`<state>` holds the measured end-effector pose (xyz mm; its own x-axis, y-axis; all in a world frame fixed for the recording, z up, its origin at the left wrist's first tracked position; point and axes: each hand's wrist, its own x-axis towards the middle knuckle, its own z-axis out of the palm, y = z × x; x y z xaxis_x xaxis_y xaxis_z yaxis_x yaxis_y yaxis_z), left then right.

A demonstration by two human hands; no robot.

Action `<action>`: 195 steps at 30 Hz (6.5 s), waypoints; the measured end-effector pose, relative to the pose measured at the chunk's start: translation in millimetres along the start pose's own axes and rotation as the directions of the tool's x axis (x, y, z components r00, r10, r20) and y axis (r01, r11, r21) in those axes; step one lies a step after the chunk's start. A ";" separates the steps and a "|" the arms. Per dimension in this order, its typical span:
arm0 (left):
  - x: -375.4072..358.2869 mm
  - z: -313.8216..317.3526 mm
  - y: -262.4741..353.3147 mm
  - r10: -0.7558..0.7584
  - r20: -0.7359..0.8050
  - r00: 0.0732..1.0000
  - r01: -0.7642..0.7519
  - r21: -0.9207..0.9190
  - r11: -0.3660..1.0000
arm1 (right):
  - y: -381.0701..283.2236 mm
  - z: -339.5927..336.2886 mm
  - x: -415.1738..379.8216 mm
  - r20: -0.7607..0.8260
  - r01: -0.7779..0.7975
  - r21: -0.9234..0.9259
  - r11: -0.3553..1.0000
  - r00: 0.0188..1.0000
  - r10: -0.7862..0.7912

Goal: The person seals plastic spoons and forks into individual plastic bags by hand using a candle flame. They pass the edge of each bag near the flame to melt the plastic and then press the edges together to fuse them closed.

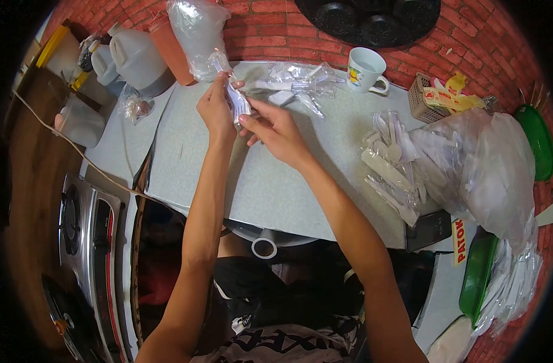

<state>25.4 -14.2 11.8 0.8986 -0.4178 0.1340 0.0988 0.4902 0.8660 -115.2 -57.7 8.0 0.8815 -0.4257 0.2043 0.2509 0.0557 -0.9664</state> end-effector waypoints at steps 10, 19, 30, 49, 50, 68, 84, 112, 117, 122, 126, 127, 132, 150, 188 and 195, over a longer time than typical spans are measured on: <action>0.5 -2.6 0.9 0.008 -0.015 1.000 -0.008 -0.013 1.000 | 6.1 -1.5 1.7 0.016 0.004 0.035 0.999 1.000 -0.005; -0.6 0.6 3.1 0.016 0.026 1.000 -0.018 0.087 0.996 | 1.4 -2.3 0.6 -0.009 0.023 0.053 0.998 1.000 -0.022; 5.6 0.3 -2.6 -0.045 0.111 0.993 0.036 0.078 0.996 | 0.1 -3.4 0.4 -0.040 -0.001 0.089 0.996 0.999 0.005; 20.7 -5.6 -8.0 -0.110 0.188 0.976 0.088 0.122 0.989 | -3.6 -0.4 0.7 -0.034 -0.008 0.031 0.999 0.999 0.009; 20.4 -5.3 -7.3 -0.109 0.187 0.976 0.087 0.122 0.989 | -2.0 -0.8 1.3 -0.047 0.000 0.050 0.999 0.999 0.002; -30.1 22.9 -16.6 -0.104 0.566 0.818 -0.108 0.328 0.938 | -34.8 -78.3 -4.2 -0.465 0.156 0.017 0.988 0.876 -0.131; -44.5 24.6 -17.1 -0.132 0.635 0.761 -0.148 0.368 0.918 | -39.5 -78.8 -6.0 -0.578 0.222 0.048 0.974 0.801 -0.154; -33.8 15.6 -17.3 -0.219 0.705 0.675 -0.200 0.461 0.865 | -32.3 -85.9 -8.4 -0.463 0.071 -0.088 0.994 0.880 -0.104; -26.4 7.9 -11.9 -0.306 0.714 0.629 -0.191 0.523 0.831 | -21.8 -97.6 -8.0 -0.360 -0.040 -0.202 0.978 0.932 -0.036; -20.5 5.3 -2.3 -0.356 0.733 0.580 -0.201 0.552 0.809 | -36.8 -80.2 -10.7 -0.466 -0.035 -0.131 0.991 0.884 -0.031; -19.9 3.1 -1.9 -0.350 0.750 0.562 -0.204 0.536 0.820 | -30.2 -82.7 -8.7 -0.502 -0.026 -0.087 0.996 0.864 -0.022; -19.6 3.2 -1.7 -0.364 0.751 0.551 -0.214 0.549 0.808 | -25.3 -90.6 -8.4 -0.416 -0.061 -0.202 0.977 0.909 -0.029; -20.2 1.9 -3.3 -0.368 0.744 0.559 -0.204 0.553 0.808 | -22.1 -89.5 -8.3 -0.379 -0.043 -0.241 0.970 0.924 -0.054; -18.8 5.1 -0.8 -0.327 0.729 0.602 -0.226 0.548 0.806 | -17.5 -90.8 -5.9 -0.487 0.035 -0.244 0.969 0.860 -0.154; -11.1 11.4 -31.9 0.180 0.710 0.681 -0.726 0.622 0.293 | -14.8 -90.6 -9.4 -0.716 -0.099 -0.453 0.886 0.633 -0.295; -20.2 25.8 -35.8 0.281 0.694 0.663 -0.716 0.476 0.511 | -50.7 -94.3 -57.0 -0.529 0.052 -0.553 0.832 0.749 -0.398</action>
<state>-7.4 -43.0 -9.5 0.3263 -0.6701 0.6667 -0.7960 0.1856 0.5761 -215.9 -121.4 30.6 0.3487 -0.8192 0.4554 0.0330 -0.4748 -0.8795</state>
